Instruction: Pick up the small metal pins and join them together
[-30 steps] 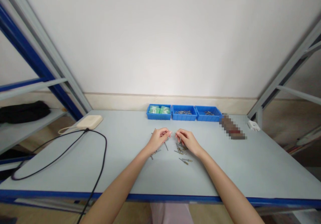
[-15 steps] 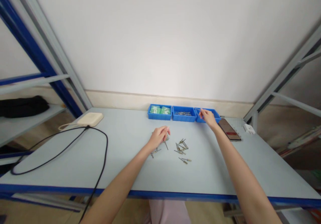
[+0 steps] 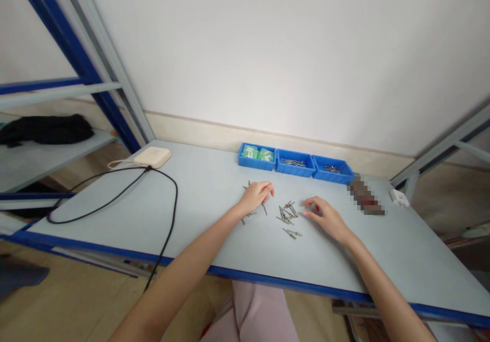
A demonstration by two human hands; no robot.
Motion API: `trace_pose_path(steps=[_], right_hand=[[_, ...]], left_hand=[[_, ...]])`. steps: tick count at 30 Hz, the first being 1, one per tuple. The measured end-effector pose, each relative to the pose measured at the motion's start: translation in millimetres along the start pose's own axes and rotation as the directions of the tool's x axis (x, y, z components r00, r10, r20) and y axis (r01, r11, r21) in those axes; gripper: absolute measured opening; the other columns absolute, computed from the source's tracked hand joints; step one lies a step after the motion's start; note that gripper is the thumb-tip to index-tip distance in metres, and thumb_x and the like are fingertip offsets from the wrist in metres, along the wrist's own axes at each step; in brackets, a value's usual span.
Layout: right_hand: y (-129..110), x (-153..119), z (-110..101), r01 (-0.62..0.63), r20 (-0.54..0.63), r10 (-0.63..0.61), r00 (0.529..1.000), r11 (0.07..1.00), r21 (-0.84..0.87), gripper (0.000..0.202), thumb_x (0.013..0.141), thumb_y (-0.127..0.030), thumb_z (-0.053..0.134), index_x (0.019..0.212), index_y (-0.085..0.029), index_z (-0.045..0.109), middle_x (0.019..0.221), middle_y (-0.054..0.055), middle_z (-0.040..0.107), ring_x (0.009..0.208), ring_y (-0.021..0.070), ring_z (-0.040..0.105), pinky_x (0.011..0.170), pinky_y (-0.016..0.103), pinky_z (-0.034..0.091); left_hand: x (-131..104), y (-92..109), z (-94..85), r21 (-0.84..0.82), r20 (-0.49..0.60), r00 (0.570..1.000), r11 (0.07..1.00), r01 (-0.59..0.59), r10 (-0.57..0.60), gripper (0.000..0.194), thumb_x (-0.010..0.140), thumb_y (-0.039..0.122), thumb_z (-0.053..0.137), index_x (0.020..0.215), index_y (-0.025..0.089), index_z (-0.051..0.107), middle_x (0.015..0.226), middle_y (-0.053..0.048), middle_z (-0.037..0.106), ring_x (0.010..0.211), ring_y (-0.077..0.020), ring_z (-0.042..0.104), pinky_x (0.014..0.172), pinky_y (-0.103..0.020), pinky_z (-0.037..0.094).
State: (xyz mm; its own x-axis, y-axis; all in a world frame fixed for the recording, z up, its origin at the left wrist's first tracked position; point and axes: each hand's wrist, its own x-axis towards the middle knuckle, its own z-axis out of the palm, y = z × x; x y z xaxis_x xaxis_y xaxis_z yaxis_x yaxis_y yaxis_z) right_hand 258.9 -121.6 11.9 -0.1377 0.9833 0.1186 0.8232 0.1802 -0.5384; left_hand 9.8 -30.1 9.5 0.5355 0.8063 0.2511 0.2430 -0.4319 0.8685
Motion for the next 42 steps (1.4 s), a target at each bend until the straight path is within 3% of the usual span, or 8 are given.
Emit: trace_pose_path(steps=[4, 11, 16, 23, 28, 34, 37, 42], right_hand=[[-19, -4, 10, 0.016, 0.056, -0.017, 0.998, 1.0, 0.014, 0.017, 0.08, -0.038, 0.056, 0.083, -0.023, 0.062, 0.095, 0.004, 0.061, 0.089, 0.0203, 0.055, 0.077, 0.031, 0.041], [-25, 3, 9, -0.029, 0.061, 0.036, 0.997, 0.993, -0.112, 0.022, 0.08, -0.041, 0.056, 0.094, -0.024, 0.06, 0.094, 0.004, 0.062, 0.085, 0.0201, 0.056, 0.072, 0.031, 0.037], [-30, 11, 18, -0.102, -0.011, 0.102, 0.995, 0.981, -0.166, 0.025, 0.086, -0.045, 0.048, 0.085, -0.022, 0.06, 0.088, 0.004, 0.065, 0.082, 0.0207, 0.058, 0.068, 0.03, 0.034], [-32, 21, 28, -0.141, -0.066, 0.129, 0.989, 0.959, -0.245, 0.01, 0.082, -0.029, 0.056, 0.083, -0.022, 0.064, 0.091, 0.006, 0.066, 0.091, 0.0236, 0.057, 0.069, 0.03, 0.033], [-34, 26, 26, -0.134, -0.083, 0.125, 0.989, 0.983, -0.126, 0.01, 0.08, -0.029, 0.057, 0.081, -0.022, 0.065, 0.09, 0.003, 0.069, 0.089, 0.0227, 0.059, 0.074, 0.033, 0.034], [-50, 49, 23, 0.054, -0.163, -0.027, 0.986, 0.985, 0.162, 0.019, 0.083, -0.033, 0.054, 0.079, -0.02, 0.067, 0.081, 0.004, 0.071, 0.076, 0.0191, 0.063, 0.074, 0.03, 0.041], [-59, 58, 24, 0.151, -0.129, -0.132, 0.983, 0.978, 0.146, 0.022, 0.086, -0.033, 0.051, 0.079, -0.021, 0.068, 0.078, 0.004, 0.071, 0.073, 0.0183, 0.063, 0.074, 0.029, 0.039], [-57, 55, 31, 0.18, -0.157, -0.172, 0.973, 0.983, 0.041, 0.019, 0.085, -0.036, 0.056, 0.082, -0.022, 0.07, 0.081, 0.003, 0.071, 0.078, 0.0194, 0.06, 0.078, 0.031, 0.033]], left_hand=[[-1, 4, -1.5, 0.022, 0.0, 1.0, 1.0, 0.013, -0.013, 0.04, 0.09, 0.04, 0.035, 0.07, 0.015, 0.059, 0.042, 0.005, 0.044, 0.043, -0.01, 0.043, 0.053, -0.022, 0.035], [-2, 7, -3.5, 0.041, -0.004, 1.0, 0.999, 0.029, -0.029, 0.038, 0.088, 0.039, 0.038, 0.067, 0.015, 0.059, 0.043, 0.004, 0.044, 0.044, -0.0104, 0.045, 0.053, -0.021, 0.036], [-2, 8, -4.2, 0.034, -0.022, 0.997, 0.996, 0.079, -0.078, 0.041, 0.087, 0.041, 0.038, 0.065, 0.015, 0.058, 0.044, 0.004, 0.045, 0.043, -0.0098, 0.042, 0.051, -0.021, 0.034], [-3, 9, -4.7, 0.041, -0.02, 0.997, 0.997, 0.072, -0.071, 0.041, 0.087, 0.042, 0.037, 0.064, 0.015, 0.058, 0.044, 0.004, 0.044, 0.043, -0.01, 0.041, 0.05, -0.021, 0.034], [-4, 12, -5.2, 0.039, -0.016, 0.998, 0.998, 0.059, -0.058, 0.038, 0.088, 0.04, 0.037, 0.066, 0.015, 0.058, 0.045, 0.004, 0.045, 0.044, -0.0104, 0.042, 0.051, -0.021, 0.033], [-7, 16, -3.5, 0.092, 0.004, 1.0, 0.996, -0.018, 0.018, 0.032, 0.089, 0.041, 0.039, 0.077, 0.017, 0.057, 0.046, 0.005, 0.046, 0.046, -0.0116, 0.045, 0.053, -0.022, 0.033], [-7, 13, -0.6, 0.148, 0.029, 1.0, 0.989, -0.016, 0.012, 0.033, 0.089, 0.038, 0.041, 0.068, 0.017, 0.055, 0.047, 0.004, 0.047, 0.048, -0.0117, 0.046, 0.055, -0.022, 0.033], [-4, 3, 2.3, 0.116, 0.044, 0.999, 0.993, 0.025, -0.03, 0.033, 0.09, 0.036, 0.038, 0.07, 0.016, 0.055, 0.046, 0.005, 0.047, 0.046, -0.0109, 0.045, 0.055, -0.021, 0.033]])
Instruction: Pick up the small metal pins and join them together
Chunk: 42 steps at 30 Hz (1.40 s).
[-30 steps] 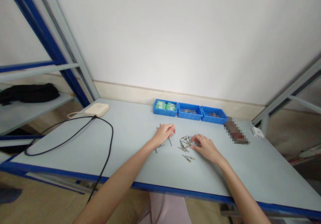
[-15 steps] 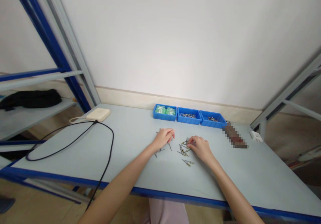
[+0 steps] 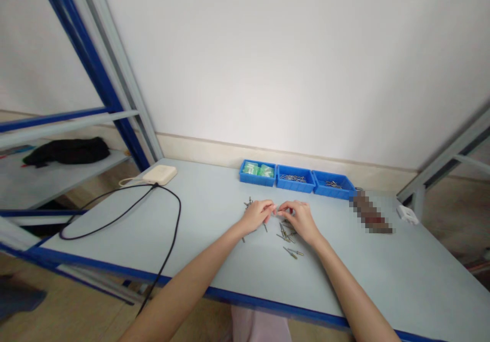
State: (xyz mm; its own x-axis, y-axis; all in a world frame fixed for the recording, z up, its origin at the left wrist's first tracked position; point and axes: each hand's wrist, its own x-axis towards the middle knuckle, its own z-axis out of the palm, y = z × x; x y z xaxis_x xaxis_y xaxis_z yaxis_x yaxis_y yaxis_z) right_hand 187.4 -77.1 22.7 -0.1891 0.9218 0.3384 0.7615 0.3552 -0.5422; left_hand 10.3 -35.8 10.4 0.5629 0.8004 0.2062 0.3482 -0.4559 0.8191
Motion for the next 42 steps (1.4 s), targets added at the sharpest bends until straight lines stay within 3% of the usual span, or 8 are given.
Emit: trace_pose_path(steps=[9, 14, 17, 22, 28, 42], right_hand=[[6, -10, -6, -0.003, -0.033, 0.002, 0.999, 0.999, -0.041, 0.021, 0.086, -0.04, 0.055, 0.08, -0.024, 0.069, 0.085, 0.003, 0.072, 0.082, 0.0206, 0.058, 0.082, 0.035, 0.026], [9, -10, -10, -0.017, -0.036, 0.015, 0.999, 0.999, -0.05, 0.022, 0.086, -0.04, 0.055, 0.081, -0.025, 0.07, 0.084, 0.003, 0.072, 0.083, 0.0207, 0.058, 0.081, 0.035, 0.026], [12, -9, -13, -0.053, -0.047, 0.051, 0.998, 0.998, -0.04, 0.022, 0.086, -0.04, 0.055, 0.082, -0.024, 0.07, 0.081, 0.004, 0.071, 0.081, 0.0203, 0.058, 0.081, 0.034, 0.028], [18, -7, -14, -0.059, 0.014, 0.057, 0.998, 0.987, 0.152, 0.028, 0.085, -0.041, 0.054, 0.07, -0.02, 0.065, 0.068, 0.002, 0.066, 0.069, 0.0174, 0.056, 0.072, 0.029, 0.035], [13, -7, -12, -0.056, 0.084, 0.021, 0.996, 0.899, 0.433, 0.038, 0.092, -0.04, 0.04, 0.066, -0.017, 0.057, 0.07, 0.002, 0.06, 0.067, 0.014, 0.053, 0.069, 0.026, 0.038], [5, -10, -5, -0.106, 0.154, 0.034, 0.988, 0.866, 0.488, 0.037, 0.092, -0.041, 0.039, 0.069, -0.017, 0.056, 0.063, 0.0, 0.056, 0.058, 0.012, 0.047, 0.06, 0.025, 0.036]], left_hand=[[-1, 8, 0.3, -0.077, 0.085, 0.996, 0.996, 0.04, -0.033, 0.028, 0.087, 0.038, 0.045, 0.079, 0.015, 0.059, 0.048, 0.005, 0.046, 0.044, -0.0099, 0.043, 0.05, -0.021, 0.032], [-2, 12, 1.4, 0.059, 0.038, 0.999, 0.998, 0.016, -0.019, 0.025, 0.086, 0.034, 0.047, 0.075, 0.016, 0.06, 0.047, 0.005, 0.049, 0.048, -0.0114, 0.048, 0.055, -0.021, 0.033], [-2, 12, 2.5, 0.031, -0.003, 1.0, 0.999, 0.015, -0.015, 0.025, 0.087, 0.034, 0.044, 0.076, 0.017, 0.058, 0.047, 0.005, 0.048, 0.047, -0.0116, 0.047, 0.054, -0.021, 0.033], [-4, 14, 4.1, 0.02, -0.046, 0.999, 1.0, 0.0, 0.001, 0.025, 0.088, 0.033, 0.043, 0.074, 0.017, 0.055, 0.047, 0.006, 0.047, 0.046, -0.0113, 0.045, 0.054, -0.021, 0.032], [-4, 14, 4.4, 0.01, -0.043, 0.999, 1.0, -0.018, 0.018, 0.025, 0.088, 0.035, 0.043, 0.074, 0.017, 0.054, 0.046, 0.006, 0.046, 0.045, -0.0108, 0.044, 0.053, -0.021, 0.032], [-5, 14, 1.4, -0.055, -0.107, 0.993, 0.997, -0.059, 0.053, 0.027, 0.089, 0.039, 0.042, 0.076, 0.017, 0.051, 0.046, 0.007, 0.042, 0.043, -0.0087, 0.039, 0.049, -0.02, 0.031]])
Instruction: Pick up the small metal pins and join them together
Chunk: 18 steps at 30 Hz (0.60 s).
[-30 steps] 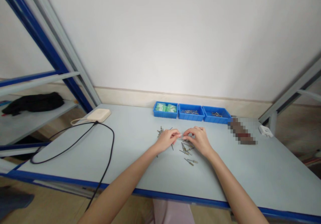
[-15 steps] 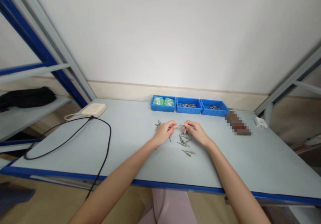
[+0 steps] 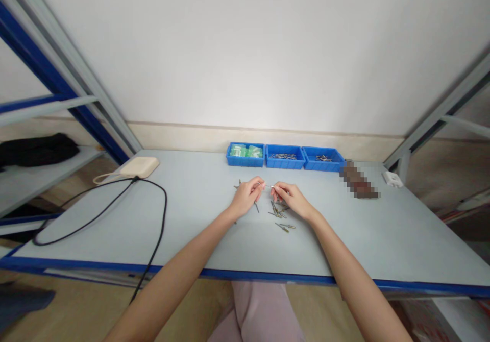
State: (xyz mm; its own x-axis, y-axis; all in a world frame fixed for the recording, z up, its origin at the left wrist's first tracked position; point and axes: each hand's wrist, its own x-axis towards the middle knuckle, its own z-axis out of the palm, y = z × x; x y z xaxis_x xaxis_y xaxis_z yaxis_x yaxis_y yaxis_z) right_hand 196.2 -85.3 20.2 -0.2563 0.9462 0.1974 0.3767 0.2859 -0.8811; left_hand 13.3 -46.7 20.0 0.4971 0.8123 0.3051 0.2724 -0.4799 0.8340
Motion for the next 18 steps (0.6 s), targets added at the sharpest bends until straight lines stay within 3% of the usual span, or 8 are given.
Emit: trace_pose_path(steps=[5, 13, 18], right_hand=[[0, -1, 3, -0.006, 0.004, 0.006, 1.0, 1.0, 0.008, 0.045, 0.093, -0.043, 0.034, 0.056, -0.019, 0.044, 0.054, -0.002, 0.047, 0.052, 0.0112, 0.043, 0.057, 0.025, 0.035], [-12, -4, 0, -0.004, -0.014, 0.004, 1.0, 1.0, 0.003, 0.032, 0.089, -0.042, 0.043, 0.067, -0.019, 0.05, 0.056, -0.004, 0.047, 0.053, 0.0109, 0.043, 0.055, 0.023, 0.034], [-10, -4, 1, 0.006, 0.0, -0.006, 1.0, 1.0, -0.011, 0.038, 0.089, -0.034, 0.041, 0.054, -0.019, 0.04, 0.051, -0.004, 0.041, 0.051, 0.0101, 0.039, 0.055, 0.023, 0.032]], left_hand=[[0, 4, -0.8, -0.026, 0.014, 1.0, 1.0, 0.003, -0.003, 0.036, 0.088, 0.042, 0.043, 0.063, 0.017, 0.046, 0.043, 0.007, 0.039, 0.041, -0.0075, 0.037, 0.048, -0.02, 0.03], [4, -3, -0.6, -0.294, 0.051, 0.995, 0.951, 0.097, -0.086, 0.033, 0.081, 0.047, 0.055, 0.074, 0.014, 0.052, 0.044, 0.007, 0.043, 0.038, -0.0054, 0.035, 0.042, -0.018, 0.028], [4, -2, -2.1, -0.31, 0.074, 0.993, 0.944, 0.114, -0.096, 0.034, 0.079, 0.046, 0.057, 0.071, 0.014, 0.054, 0.043, 0.007, 0.042, 0.037, -0.0052, 0.034, 0.041, -0.018, 0.027]])
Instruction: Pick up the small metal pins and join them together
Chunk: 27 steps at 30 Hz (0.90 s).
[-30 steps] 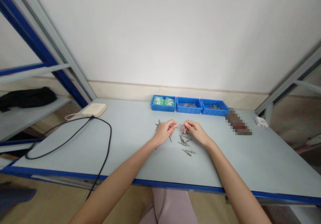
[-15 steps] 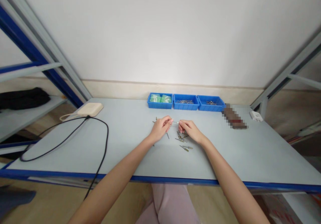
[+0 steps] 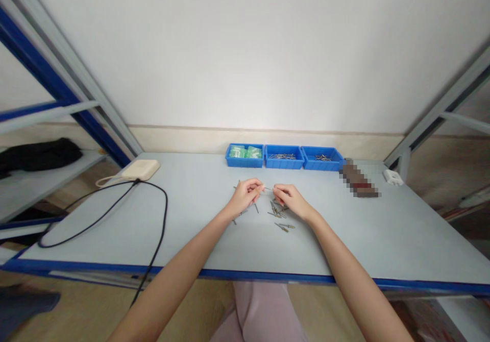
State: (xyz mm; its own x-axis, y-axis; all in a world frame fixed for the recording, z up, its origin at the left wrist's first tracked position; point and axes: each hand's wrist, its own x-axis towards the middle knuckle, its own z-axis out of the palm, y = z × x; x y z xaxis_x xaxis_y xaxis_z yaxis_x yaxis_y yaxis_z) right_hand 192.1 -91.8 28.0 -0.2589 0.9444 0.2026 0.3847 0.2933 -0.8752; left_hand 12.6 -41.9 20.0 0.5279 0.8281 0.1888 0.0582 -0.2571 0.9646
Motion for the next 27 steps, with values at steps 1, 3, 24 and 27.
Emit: trace_pose_path(steps=[1, 3, 24, 27], right_hand=[[0.9, 0.2, 0.7, 0.001, 0.006, -0.001, 1.0, 1.0, 0.0, 0.04, 0.09, -0.033, 0.039, 0.052, -0.019, 0.039, 0.049, -0.004, 0.04, 0.05, 0.01, 0.039, 0.055, 0.023, 0.032], [2.2, 0.5, 1.8, 0.004, 0.011, -0.003, 1.0, 1.0, -0.003, 0.044, 0.091, -0.034, 0.037, 0.049, -0.019, 0.038, 0.047, -0.004, 0.04, 0.049, 0.0101, 0.039, 0.056, 0.024, 0.033], [7.4, 3.8, 1.0, -0.009, -0.037, 0.01, 0.999, 1.0, 0.013, 0.033, 0.089, -0.043, 0.044, 0.073, -0.017, 0.058, 0.059, -0.002, 0.053, 0.054, 0.0105, 0.046, 0.055, 0.022, 0.037], [8.5, 3.5, -1.0, -0.018, -0.044, 0.019, 0.999, 0.999, 0.034, 0.028, 0.087, -0.043, 0.049, 0.081, -0.018, 0.061, 0.063, -0.002, 0.056, 0.056, 0.0108, 0.049, 0.056, 0.022, 0.038]], left_hand=[[-0.4, 0.5, -0.1, 0.012, 0.0, 1.0, 1.0, 0.006, -0.006, 0.035, 0.08, 0.047, 0.056, 0.068, 0.014, 0.054, 0.042, 0.007, 0.041, 0.037, -0.0052, 0.033, 0.042, -0.019, 0.027], [-1.0, 1.4, -0.4, 0.038, 0.001, 1.0, 0.999, 0.017, -0.017, 0.039, 0.08, 0.048, 0.053, 0.063, 0.013, 0.053, 0.04, 0.007, 0.039, 0.037, -0.0052, 0.033, 0.042, -0.019, 0.026], [0.2, 0.4, -4.1, 0.067, 0.044, 0.998, 0.997, 0.05, -0.053, 0.04, 0.08, 0.05, 0.051, 0.063, 0.014, 0.054, 0.047, 0.003, 0.05, 0.039, -0.0067, 0.04, 0.043, -0.02, 0.031], [0.3, 2.7, -3.8, 0.051, 0.035, 0.998, 0.998, 0.044, -0.046, 0.036, 0.077, 0.049, 0.055, 0.068, 0.014, 0.055, 0.047, 0.004, 0.05, 0.039, -0.0067, 0.039, 0.043, -0.019, 0.031]])
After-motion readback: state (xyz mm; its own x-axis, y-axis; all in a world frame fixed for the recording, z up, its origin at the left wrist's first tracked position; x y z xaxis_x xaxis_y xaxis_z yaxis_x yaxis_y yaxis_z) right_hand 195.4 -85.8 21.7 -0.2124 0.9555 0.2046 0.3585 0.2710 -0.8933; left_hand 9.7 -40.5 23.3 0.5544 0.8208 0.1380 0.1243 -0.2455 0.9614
